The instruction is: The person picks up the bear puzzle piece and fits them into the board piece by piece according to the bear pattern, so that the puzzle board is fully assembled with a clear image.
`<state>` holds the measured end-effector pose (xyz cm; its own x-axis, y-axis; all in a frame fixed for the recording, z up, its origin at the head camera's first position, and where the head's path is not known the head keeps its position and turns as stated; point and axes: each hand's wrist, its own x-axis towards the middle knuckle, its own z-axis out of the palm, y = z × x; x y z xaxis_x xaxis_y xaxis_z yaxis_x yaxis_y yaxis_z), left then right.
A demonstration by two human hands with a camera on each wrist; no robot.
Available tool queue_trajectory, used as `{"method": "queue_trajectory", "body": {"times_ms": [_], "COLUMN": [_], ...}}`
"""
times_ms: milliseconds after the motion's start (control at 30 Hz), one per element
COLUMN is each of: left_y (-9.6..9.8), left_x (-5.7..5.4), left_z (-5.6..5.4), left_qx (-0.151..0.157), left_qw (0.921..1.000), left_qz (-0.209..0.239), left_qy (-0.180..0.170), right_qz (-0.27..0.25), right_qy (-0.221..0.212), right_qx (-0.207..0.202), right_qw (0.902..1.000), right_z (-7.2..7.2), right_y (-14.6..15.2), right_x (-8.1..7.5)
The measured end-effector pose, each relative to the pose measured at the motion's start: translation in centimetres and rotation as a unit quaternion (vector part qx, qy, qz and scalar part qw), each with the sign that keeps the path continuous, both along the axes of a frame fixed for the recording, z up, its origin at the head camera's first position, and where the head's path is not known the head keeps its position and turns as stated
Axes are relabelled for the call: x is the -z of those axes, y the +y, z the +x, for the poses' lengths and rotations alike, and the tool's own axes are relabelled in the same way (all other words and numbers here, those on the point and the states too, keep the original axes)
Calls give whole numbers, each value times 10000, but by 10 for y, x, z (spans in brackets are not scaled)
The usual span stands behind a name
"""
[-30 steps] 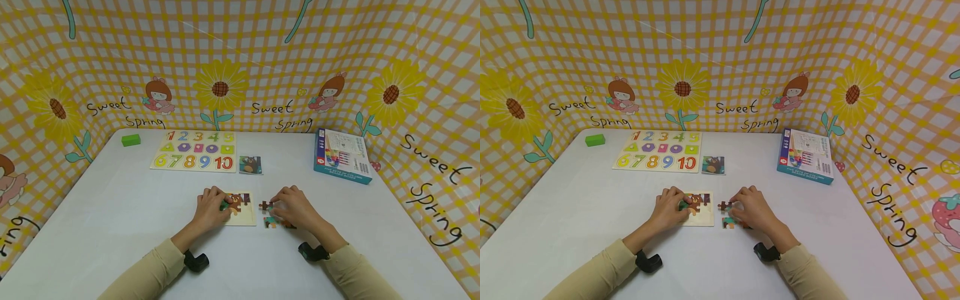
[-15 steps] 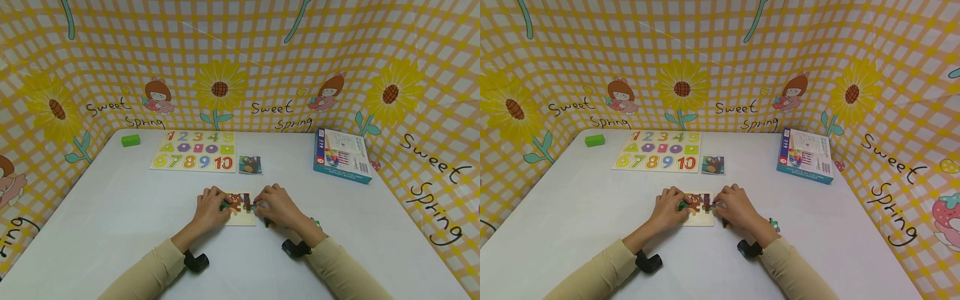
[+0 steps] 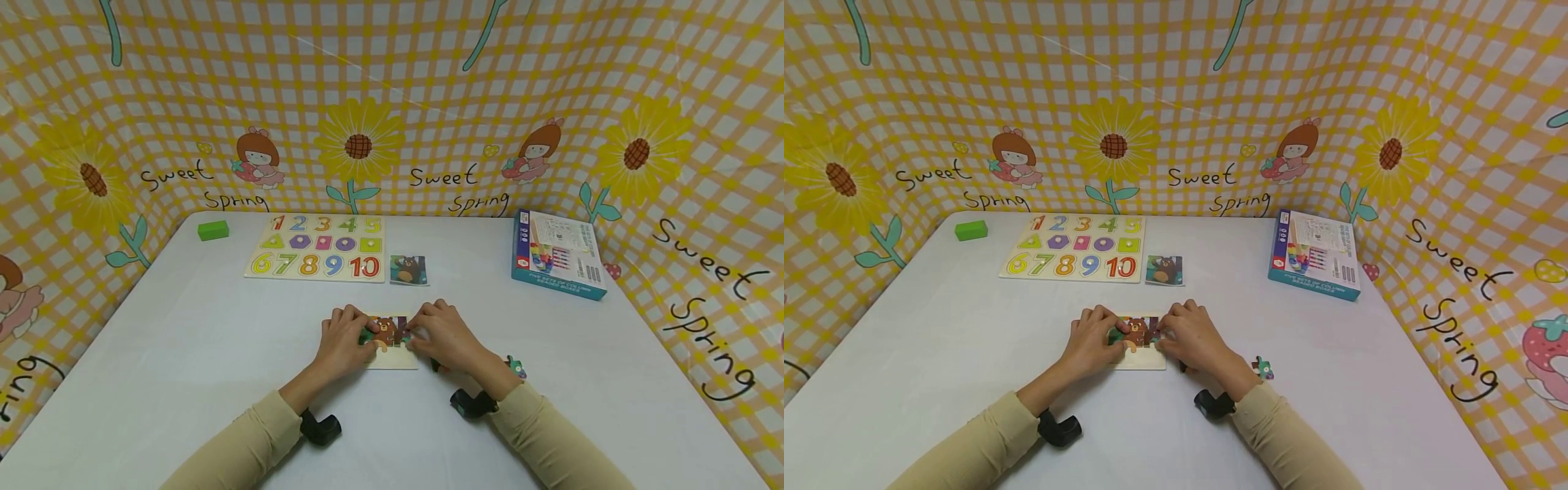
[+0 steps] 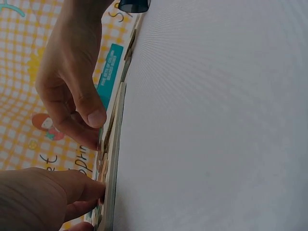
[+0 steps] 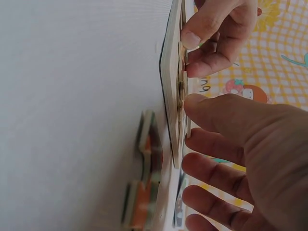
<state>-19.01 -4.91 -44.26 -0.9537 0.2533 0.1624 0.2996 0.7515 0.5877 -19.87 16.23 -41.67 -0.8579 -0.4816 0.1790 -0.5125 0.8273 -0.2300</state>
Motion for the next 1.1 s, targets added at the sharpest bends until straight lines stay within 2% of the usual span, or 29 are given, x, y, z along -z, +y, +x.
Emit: {"method": "queue_trajectory", "body": {"times_ms": [233,567,833,1100], "left_y": [0,2,13,23], "left_x": [-2,-3,-3,-2], "left_z": [2,1,-1,-4], "left_qx": [9,20,220,242], "left_qw": [9999,9998,9985,9990], "left_qz": [11,40,-59,16], "left_qy": [100,206,505,369], "right_qz": [71,165,188,153], "right_qy": [70,-50,28,-68], "right_qx": [-11,98,71,123], "right_qw": [9999,9998,9998,9998], "right_z": [0,0,0,0], "right_y": [-1,-4,-3,-4], "right_x": [1,1,4,3]}}
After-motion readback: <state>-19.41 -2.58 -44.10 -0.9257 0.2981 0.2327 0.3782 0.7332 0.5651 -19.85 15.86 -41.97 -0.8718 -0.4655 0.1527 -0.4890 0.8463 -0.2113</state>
